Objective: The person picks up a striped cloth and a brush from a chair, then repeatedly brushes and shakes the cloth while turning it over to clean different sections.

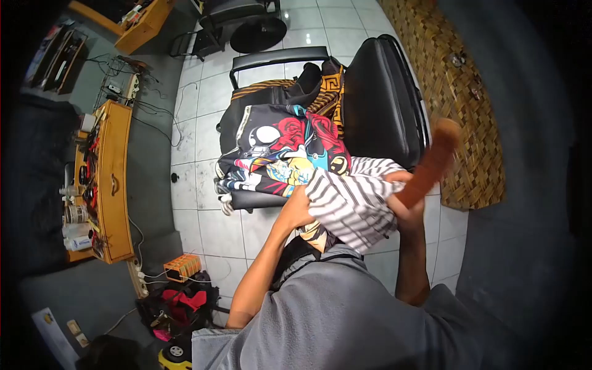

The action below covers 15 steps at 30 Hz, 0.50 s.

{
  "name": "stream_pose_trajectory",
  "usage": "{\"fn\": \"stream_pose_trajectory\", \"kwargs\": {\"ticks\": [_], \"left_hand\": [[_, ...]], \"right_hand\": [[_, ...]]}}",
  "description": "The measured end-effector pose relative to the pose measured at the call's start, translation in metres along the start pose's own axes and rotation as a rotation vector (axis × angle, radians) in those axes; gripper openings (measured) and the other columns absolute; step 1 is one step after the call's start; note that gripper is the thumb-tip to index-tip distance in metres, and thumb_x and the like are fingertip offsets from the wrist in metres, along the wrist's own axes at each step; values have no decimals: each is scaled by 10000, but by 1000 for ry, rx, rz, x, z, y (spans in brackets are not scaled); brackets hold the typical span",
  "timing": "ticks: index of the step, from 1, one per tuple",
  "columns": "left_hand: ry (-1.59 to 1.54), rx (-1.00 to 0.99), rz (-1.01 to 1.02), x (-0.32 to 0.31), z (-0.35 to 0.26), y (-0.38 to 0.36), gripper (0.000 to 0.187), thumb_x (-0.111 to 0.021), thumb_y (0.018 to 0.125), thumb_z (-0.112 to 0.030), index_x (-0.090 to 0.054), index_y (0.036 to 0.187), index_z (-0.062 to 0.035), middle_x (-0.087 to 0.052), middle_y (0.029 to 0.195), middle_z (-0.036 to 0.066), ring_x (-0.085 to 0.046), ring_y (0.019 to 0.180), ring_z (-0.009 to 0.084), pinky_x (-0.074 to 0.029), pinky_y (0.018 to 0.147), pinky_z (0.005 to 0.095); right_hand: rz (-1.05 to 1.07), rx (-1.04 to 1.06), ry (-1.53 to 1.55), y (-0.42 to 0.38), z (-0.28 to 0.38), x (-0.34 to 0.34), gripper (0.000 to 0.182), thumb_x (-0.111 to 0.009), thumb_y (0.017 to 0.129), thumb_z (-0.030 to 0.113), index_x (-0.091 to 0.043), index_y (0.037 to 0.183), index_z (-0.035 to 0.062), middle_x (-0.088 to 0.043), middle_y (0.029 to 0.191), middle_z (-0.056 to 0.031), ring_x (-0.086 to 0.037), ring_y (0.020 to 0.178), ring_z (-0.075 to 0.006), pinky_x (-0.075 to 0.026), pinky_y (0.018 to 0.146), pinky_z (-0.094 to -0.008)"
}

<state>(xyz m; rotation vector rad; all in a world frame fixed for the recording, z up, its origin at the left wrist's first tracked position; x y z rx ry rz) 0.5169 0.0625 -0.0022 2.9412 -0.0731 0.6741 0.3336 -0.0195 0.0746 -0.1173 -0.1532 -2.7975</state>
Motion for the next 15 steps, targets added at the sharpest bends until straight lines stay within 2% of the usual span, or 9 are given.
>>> {"fn": "stream_pose_trajectory", "kwargs": {"ticks": [1, 3, 4, 8, 9, 11, 12, 13, 15], "left_hand": [[408, -660, -221, 3, -45, -22, 446, -671, 670, -180, -539, 1049, 16, -607, 1006, 162, -597, 918, 256, -449, 796, 310], [-240, -11, -198, -9, -30, -20, 511, -658, 674, -212, -506, 1109, 9, -570, 1064, 181, -561, 984, 298, -426, 849, 342], [-137, 128, -199, -25, -17, -18, 570, -634, 674, -221, -462, 1166, 10, -523, 1106, 219, -506, 1047, 346, -390, 899, 380], [65, 52, -276, -87, 2, -59, 583, -584, 697, -166, -407, 1220, 18, -484, 1135, 253, -489, 1029, 377, -387, 892, 393], [28, 98, -269, -93, 2, -67, 426, -588, 699, -131, -537, 1093, 22, -583, 1008, 211, -578, 911, 306, -450, 792, 356], [-256, 326, -193, -119, 15, -82, 229, -583, 690, -89, -637, 890, 7, -642, 805, 151, -620, 723, 221, -479, 670, 313], [-303, 291, -172, -134, -1, -89, 136, -561, 697, -57, -661, 778, -12, -639, 684, 110, -607, 631, 158, -475, 611, 286], [-222, 189, -120, -156, -6, -95, 137, -554, 710, -61, -659, 787, -16, -647, 701, 101, -602, 629, 172, -476, 620, 300], [-168, 219, 42, -206, -13, -108, 200, -557, 724, -74, -636, 894, -3, -656, 808, 112, -612, 754, 189, -476, 692, 301]], "right_hand": [[-33, 135, -46, -15, 23, 7, 250, -593, 618, -7, -564, 866, -1, -555, 831, -39, -493, 754, -106, -387, 679, -224], [-1, 260, 97, -46, 55, 23, 257, -650, 611, 75, -570, 844, 1, -561, 809, -41, -501, 753, -116, -382, 693, -237], [9, 330, 30, -64, 72, 31, 242, -663, 589, 108, -578, 797, 19, -567, 762, -36, -509, 709, -121, -386, 674, -246], [-75, 585, -230, -146, 113, 68, 207, -670, 496, 236, -578, 626, 105, -556, 563, -10, -508, 523, -167, -381, 541, -268], [-69, 564, -189, -167, 101, 85, 215, -678, 502, 251, -580, 625, 105, -546, 543, 2, -490, 493, -147, -370, 512, -267], [82, 324, -145, -204, 79, 112, 260, -721, 505, 294, -587, 617, 101, -556, 553, 7, -506, 518, -119, -380, 518, -254], [248, 168, 37, -213, 75, 113, 309, -755, 514, 338, -598, 612, 91, -573, 583, 0, -528, 553, -103, -393, 545, -232], [280, 225, 6, -219, 87, 112, 337, -764, 513, 355, -615, 640, 81, -585, 612, -7, -544, 577, -106, -406, 570, -225], [182, 79, 61, -246, 86, 117, 333, -758, 513, 328, -621, 678, 74, -594, 635, -13, -552, 588, -104, -413, 581, -224]]}}
Point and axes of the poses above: each hand's wrist, its own y-axis towards the middle knuckle, its own x-axis out of the back of the hand, z = x × y, the point moved 7 cm from there along y, towards the middle knuckle
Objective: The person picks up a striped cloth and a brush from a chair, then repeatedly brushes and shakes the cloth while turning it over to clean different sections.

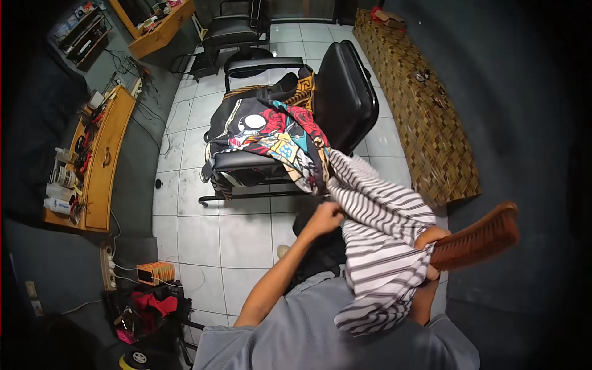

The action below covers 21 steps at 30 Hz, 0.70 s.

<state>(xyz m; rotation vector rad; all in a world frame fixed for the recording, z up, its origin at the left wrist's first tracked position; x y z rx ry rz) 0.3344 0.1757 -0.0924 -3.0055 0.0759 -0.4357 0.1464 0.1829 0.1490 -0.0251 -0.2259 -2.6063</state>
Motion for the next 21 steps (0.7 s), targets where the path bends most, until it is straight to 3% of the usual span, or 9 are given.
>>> {"fn": "stream_pose_trajectory", "kwargs": {"ticks": [4, 5, 6, 10, 12, 13, 15, 17, 21], "left_hand": [[-183, -96, 21, -38, -22, -43, 499, -584, 721, -88, -435, 1179, 39, -550, 1124, 181, -527, 1036, 227, -423, 862, 307], [-235, -75, -21, -39, -24, -54, 523, -581, 736, -91, -396, 1209, 34, -529, 1149, 176, -521, 1047, 235, -419, 870, 319], [-286, -56, -68, -40, -27, -65, 549, -577, 751, -93, -356, 1238, 29, -509, 1174, 172, -514, 1057, 242, -415, 878, 330], [-751, 284, -47, -60, -55, -117, 554, -463, 892, -379, -273, 1330, -99, -441, 1230, 91, -439, 1144, 191, -366, 916, 362], [-963, 371, -35, -91, -49, -131, 665, -323, 866, -588, -218, 1368, -165, -424, 1255, 65, -431, 1115, 179, -307, 945, 410], [-1045, 351, -82, -103, -64, -137, 639, -333, 883, -544, -198, 1374, -157, -439, 1230, 51, -443, 1085, 163, -339, 916, 365], [-1124, 264, -141, -137, -82, -150, 638, -373, 898, -475, -154, 1381, -121, -441, 1221, 49, -439, 1086, 158, -364, 907, 306], [-987, 223, -165, -160, -110, -165, 681, -511, 873, -329, -149, 1367, -31, -404, 1259, 95, -391, 1162, 180, -330, 965, 280], [-867, 373, -321, -211, -125, -193, 565, -631, 763, -31, -357, 1254, 15, -525, 1129, 90, -523, 1007, 157, -414, 884, 275]], "right_hand": [[290, 131, -165, -25, 13, -14, 215, -709, 537, 114, -614, 714, 35, -580, 594, 3, -515, 476, -70, -395, 481, -203], [275, -495, 183, -27, 13, -22, 211, -679, 520, 61, -609, 714, 15, -566, 557, 9, -482, 437, -50, -363, 425, -186], [3, 189, -91, -47, -5, -11, 153, -652, 585, 37, -599, 717, -20, -548, 541, 14, -443, 405, -33, -323, 383, -171], [388, -93, 449, -90, -24, 4, 203, -619, 781, 71, -567, 898, -86, -559, 614, -32, -484, 501, -23, -360, 402, -174], [544, 333, 110, -104, -16, 16, 322, -578, 853, 202, -547, 946, -105, -583, 695, -72, -529, 539, -65, -414, 447, -206], [707, -215, 78, -140, -101, 48, 292, -477, 903, 186, -572, 913, -90, -597, 780, -77, -566, 595, -98, -451, 500, -233], [902, -261, 251, -173, -90, 44, 335, -324, 942, 170, -522, 1023, -87, -592, 767, -95, -573, 593, -113, -454, 493, -242], [673, 175, 19, -196, -67, 56, 391, -542, 762, 62, -466, 1140, -4, -588, 843, -62, -568, 679, -135, -443, 614, -213], [596, -273, 168, -228, -48, 66, 319, -662, 567, 13, -577, 874, 2, -589, 795, -51, -552, 710, -179, -444, 706, -274]]}}
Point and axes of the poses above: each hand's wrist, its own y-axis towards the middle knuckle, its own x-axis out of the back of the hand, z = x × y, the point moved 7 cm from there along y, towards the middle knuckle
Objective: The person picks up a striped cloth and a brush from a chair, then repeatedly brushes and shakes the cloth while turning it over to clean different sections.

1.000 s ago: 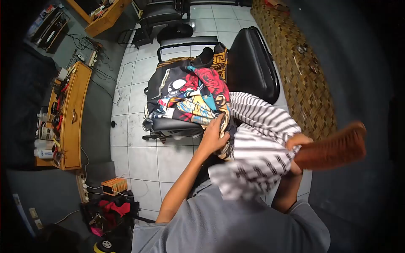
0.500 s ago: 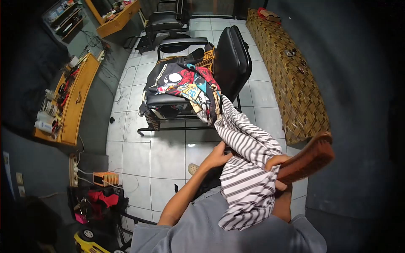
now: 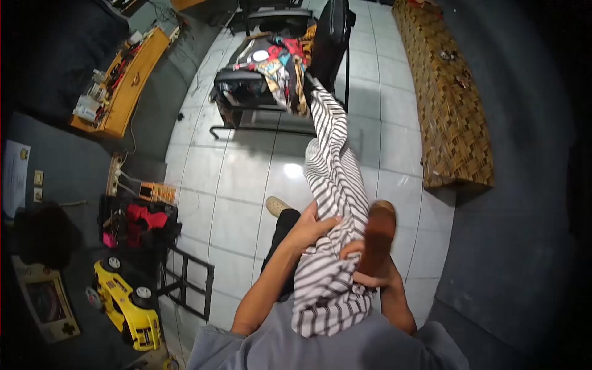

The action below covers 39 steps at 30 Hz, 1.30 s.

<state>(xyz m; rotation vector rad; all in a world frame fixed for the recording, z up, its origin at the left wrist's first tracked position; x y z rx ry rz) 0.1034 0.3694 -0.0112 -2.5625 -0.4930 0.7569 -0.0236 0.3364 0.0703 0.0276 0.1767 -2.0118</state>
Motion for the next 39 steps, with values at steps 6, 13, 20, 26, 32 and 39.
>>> {"fn": "stream_pose_trajectory", "kwargs": {"ticks": [6, 13, 20, 26, 32, 39], "left_hand": [[-362, -91, -187, 23, 47, -51, 358, -525, 820, -49, -455, 1166, 17, -592, 1033, 117, -609, 898, 196, -523, 746, 297], [-875, -398, -210, 56, 42, -138, 749, -353, 826, -581, -386, 1258, 30, -437, 1265, 198, -459, 1145, 303, -351, 986, 411], [14, -692, -202, 3, 81, -225, 881, -661, 728, -230, -109, 1406, -127, -318, 1336, 114, -396, 1183, 218, -343, 968, 325], [23, -597, -355, -5, 146, -270, 698, -618, 741, -79, -257, 1338, -72, -467, 1168, 104, -456, 1072, 164, -333, 944, 280], [-484, -602, 173, -28, 226, -295, 705, -343, 704, 52, -121, 1357, -96, -491, 1158, 150, -544, 937, 128, -447, 785, 222], [-260, -562, -140, -74, 177, -325, 569, -444, 735, 100, -377, 1287, -20, -580, 947, 56, -550, 778, 41, -434, 687, 158]], "right_hand": [[-319, 5, -167, -39, -9, 27, 265, -606, 617, 25, -579, 879, 3, -531, 667, 8, -491, 611, -71, -417, 570, -236], [-504, -204, 448, -56, -48, 26, 174, -601, 702, 34, -560, 870, 16, -543, 779, -18, -519, 691, -95, -427, 624, -239], [-224, -402, 553, -88, -49, -68, 218, -626, 743, 97, -563, 935, 18, -548, 795, -26, -558, 689, -87, -482, 568, -205], [-202, -381, 619, -157, -54, -111, 268, -606, 759, 94, -528, 988, -20, -557, 809, -41, -568, 616, -82, -521, 524, -159], [-302, -376, 939, -220, -48, -95, 323, -558, 795, 47, -484, 1090, -61, -556, 828, -43, -605, 687, -90, -528, 561, -144], [-91, -184, 350, -239, -41, -112, 420, -588, 773, 57, -458, 1167, -6, -533, 953, -50, -558, 799, -92, -526, 639, -228]]}}
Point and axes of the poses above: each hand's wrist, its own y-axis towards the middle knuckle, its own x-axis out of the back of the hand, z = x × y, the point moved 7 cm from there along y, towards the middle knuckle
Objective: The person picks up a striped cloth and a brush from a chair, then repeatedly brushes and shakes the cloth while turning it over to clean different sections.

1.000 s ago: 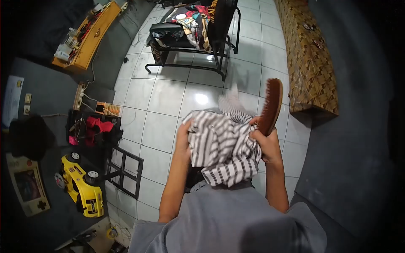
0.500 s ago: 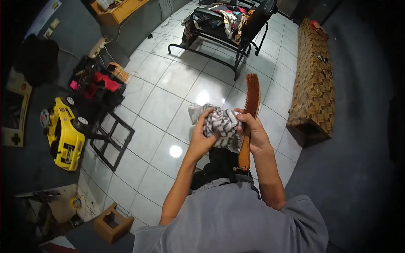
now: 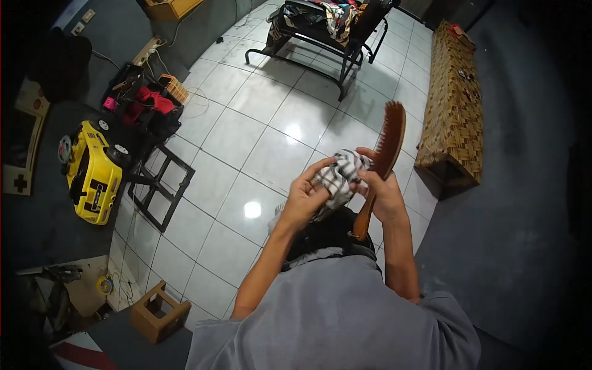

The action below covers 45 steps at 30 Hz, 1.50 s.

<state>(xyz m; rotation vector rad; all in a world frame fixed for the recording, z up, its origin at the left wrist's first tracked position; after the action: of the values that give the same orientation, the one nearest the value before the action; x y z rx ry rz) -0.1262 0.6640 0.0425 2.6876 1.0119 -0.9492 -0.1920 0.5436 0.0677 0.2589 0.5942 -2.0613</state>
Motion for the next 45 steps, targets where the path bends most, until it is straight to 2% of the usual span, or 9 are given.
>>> {"fn": "stream_pose_trajectory", "kwargs": {"ticks": [5, 10, 12, 19, 24, 32, 33, 42, 45], "left_hand": [[276, -112, 17, -9, -34, 22, 344, -493, 836, 29, -487, 1180, 36, -605, 824, 23, -528, 662, 15, -410, 546, 149], [641, -350, -27, -12, -51, 32, 416, -529, 853, -52, -388, 1244, -24, -608, 792, 55, -550, 729, 72, -441, 641, 217], [767, -259, -11, -5, -36, 35, 441, -573, 836, -109, -360, 1219, -51, -598, 835, 97, -567, 808, 130, -453, 718, 278], [1074, -336, 222, 2, 50, 17, 409, -647, 716, -87, -473, 1073, 10, -557, 1027, 143, -553, 967, 218, -412, 866, 292], [983, -304, -123, 16, 42, 24, 228, -543, 741, -42, -559, 963, 9, -601, 906, 168, -591, 862, 313, -451, 779, 309], [774, -552, -776, 23, -19, 26, 52, -506, 818, -24, -529, 850, 11, -543, 729, 78, -520, 657, 141, -439, 647, 249], [806, -410, -767, 32, -19, 29, 45, -482, 837, -19, -504, 804, 1, -482, 674, 31, -451, 620, 88, -396, 575, 222], [498, -485, -432, 32, -24, 33, 303, -424, 937, -204, -480, 1176, -27, -541, 987, 36, -503, 840, 77, -410, 734, 209], [-123, -316, -375, 22, -18, 41, 367, -396, 924, -173, -399, 1236, 20, -541, 1083, 68, -545, 904, 109, -439, 765, 230]], "right_hand": [[312, 31, -595, 5, -8, -14, 566, -793, 620, 130, -524, 1105, 14, -567, 878, -6, -522, 751, -90, -449, 658, -245], [50, 263, -635, 20, -4, 10, 206, -685, 736, 65, -582, 900, -3, -571, 754, -12, -536, 722, -108, -439, 658, -255], [-86, -5, -159, 21, -3, 22, 115, -638, 764, 45, -525, 749, 46, -494, 608, 22, -402, 439, -34, -294, 368, -195], [1, -123, 244, 36, 11, 39, 90, -592, 788, 83, -515, 745, 63, -468, 580, 39, -342, 373, -13, -211, 298, -158], [-65, -68, 69, 44, 29, 49, 132, -624, 784, 144, -520, 792, 63, -489, 611, 29, -369, 407, -1, -204, 306, -156], [27, 215, -711, 58, -7, 100, 328, -691, 707, 141, -494, 942, 22, -541, 708, -10, -500, 555, -90, -403, 477, -220], [30, -70, -750, 45, -9, 99, 306, -686, 710, 138, -502, 929, 30, -550, 687, -22, -502, 507, -104, -401, 424, -237], [-53, -71, -709, 28, -61, 133, 327, -662, 775, 215, -473, 963, 27, -526, 692, -20, -482, 497, -74, -348, 375, -198], [-106, 21, -694, 26, -37, 126, 288, -615, 812, 196, -452, 992, 40, -532, 705, -33, -497, 521, -77, -342, 396, -190]]}}
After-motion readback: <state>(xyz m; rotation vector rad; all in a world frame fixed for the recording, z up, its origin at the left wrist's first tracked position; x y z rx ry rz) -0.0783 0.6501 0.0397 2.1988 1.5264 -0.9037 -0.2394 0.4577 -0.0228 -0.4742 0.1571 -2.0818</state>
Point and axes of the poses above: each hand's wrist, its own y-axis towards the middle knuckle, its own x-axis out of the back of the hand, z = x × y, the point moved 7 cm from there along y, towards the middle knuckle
